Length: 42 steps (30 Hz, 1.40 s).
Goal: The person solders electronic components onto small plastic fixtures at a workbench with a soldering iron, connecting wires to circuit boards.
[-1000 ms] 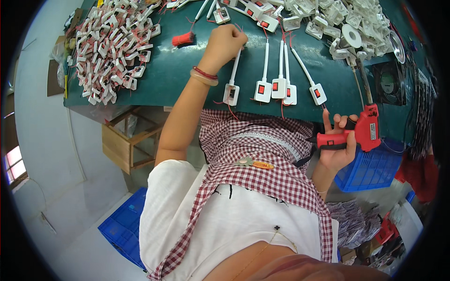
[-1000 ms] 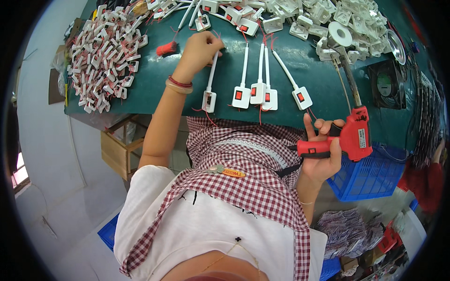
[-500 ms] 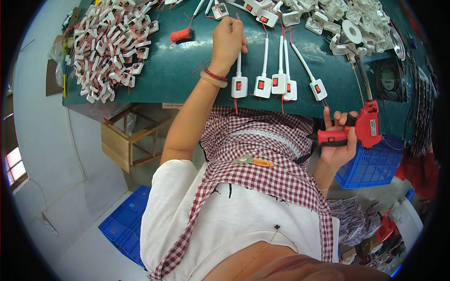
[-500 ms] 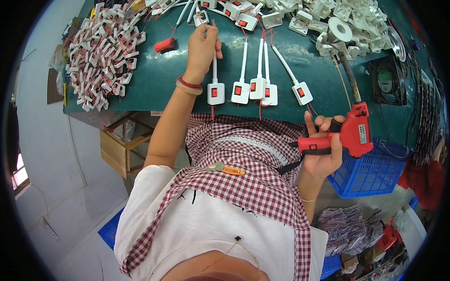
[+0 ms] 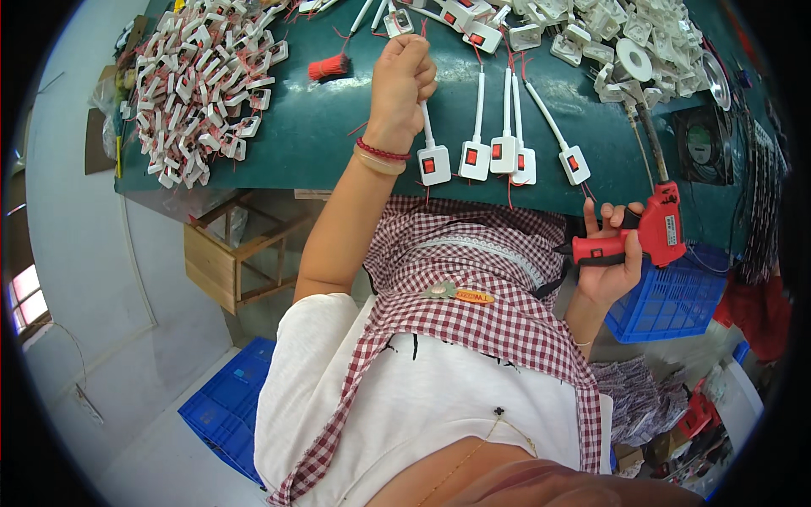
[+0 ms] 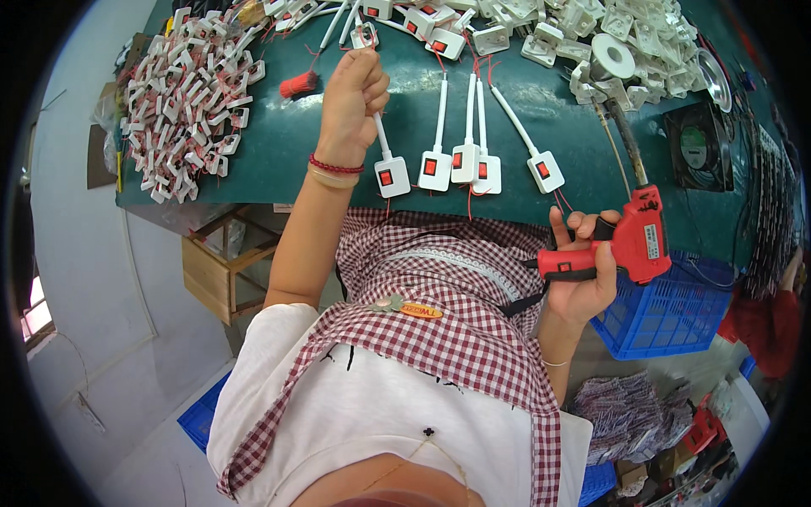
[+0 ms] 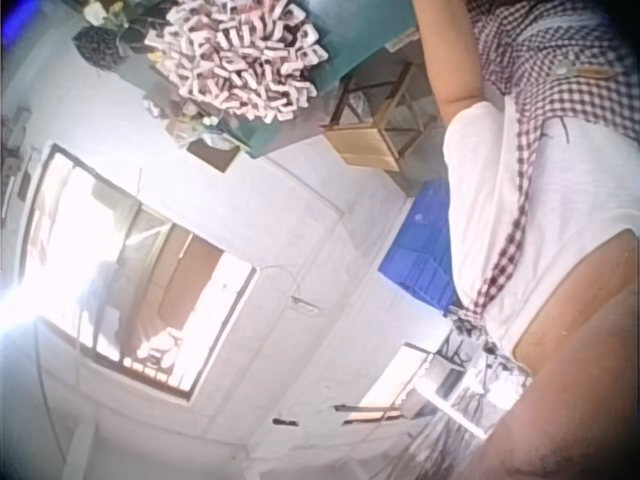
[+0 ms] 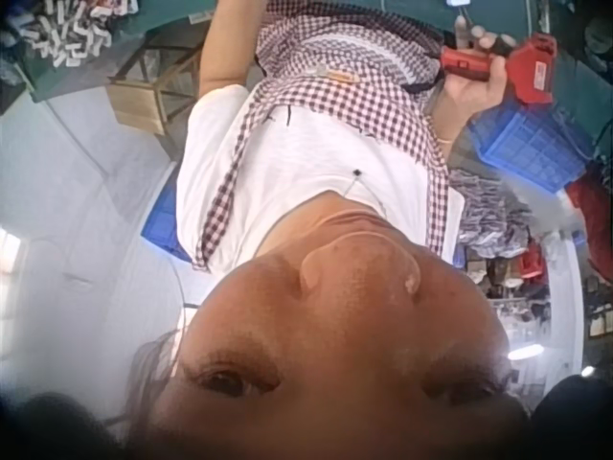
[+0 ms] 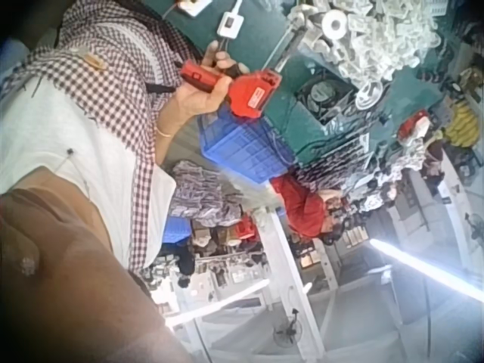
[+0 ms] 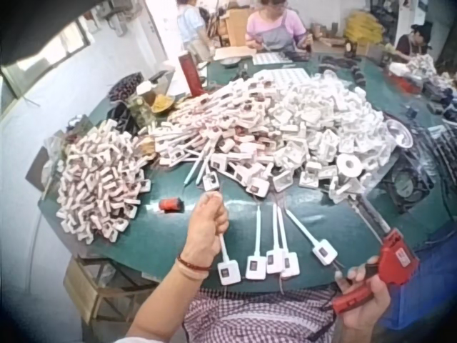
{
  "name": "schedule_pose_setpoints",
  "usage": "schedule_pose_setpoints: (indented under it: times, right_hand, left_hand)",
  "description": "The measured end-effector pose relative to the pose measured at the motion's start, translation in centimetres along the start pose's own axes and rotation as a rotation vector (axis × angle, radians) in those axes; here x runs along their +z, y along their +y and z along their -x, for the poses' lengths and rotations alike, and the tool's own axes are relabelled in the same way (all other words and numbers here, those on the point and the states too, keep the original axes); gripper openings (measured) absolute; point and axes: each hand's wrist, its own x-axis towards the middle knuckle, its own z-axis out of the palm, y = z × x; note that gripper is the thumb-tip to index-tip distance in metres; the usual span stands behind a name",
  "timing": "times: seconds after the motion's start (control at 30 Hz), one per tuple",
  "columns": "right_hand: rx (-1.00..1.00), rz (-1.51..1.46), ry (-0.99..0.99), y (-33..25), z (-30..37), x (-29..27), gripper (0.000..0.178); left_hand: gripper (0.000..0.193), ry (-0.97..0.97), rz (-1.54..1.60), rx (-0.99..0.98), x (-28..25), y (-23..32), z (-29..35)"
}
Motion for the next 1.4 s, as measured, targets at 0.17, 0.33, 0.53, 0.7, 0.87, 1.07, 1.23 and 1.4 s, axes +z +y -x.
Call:
schedule_pose_setpoints:
  times: [0.17,0.33,0.53,0.7,0.87,1.07,1.23,1.4]
  right_hand:
    - [0.009,0.012,-0.006,0.1,0.0,-0.1,0.033]
    - [0.009,0.018,0.004,0.2,0.0,-0.3,0.033]
    - [0.008,0.014,0.004,0.3,0.0,-0.3,0.033]
    - [0.006,0.007,0.010,0.3,-0.1,-0.4,0.034]
    - [0.008,0.007,0.024,0.3,-0.1,-0.9,0.034]
    - [0.010,-0.003,0.032,0.2,0.0,-0.7,0.034]
    - [-0.026,0.009,0.076,0.0,0.3,-1.2,0.034]
    - [-0.030,0.013,0.112,-0.4,0.3,-1.7,0.033]
  left_hand:
    - [0.007,-0.019,0.122,-0.055,-0.8,-0.2,-0.1]
    - [0.008,-0.024,0.122,-0.080,-0.7,0.1,0.2]
    - [0.009,0.015,0.141,-0.081,-1.3,-0.2,-0.1]
    - [0.021,-0.084,0.272,-0.244,-1.7,1.2,-0.3]
    - [0.027,-0.220,-0.196,-0.131,-2.1,1.7,-0.6]
    - [0.032,-0.178,-0.055,-0.063,-2.8,-2.5,-2.7]
    - [0.040,0.161,-1.158,0.977,-1.0,-3.4,-1.4]
    - [0.062,-0.830,-1.420,0.461,0.5,-1.1,4.6]
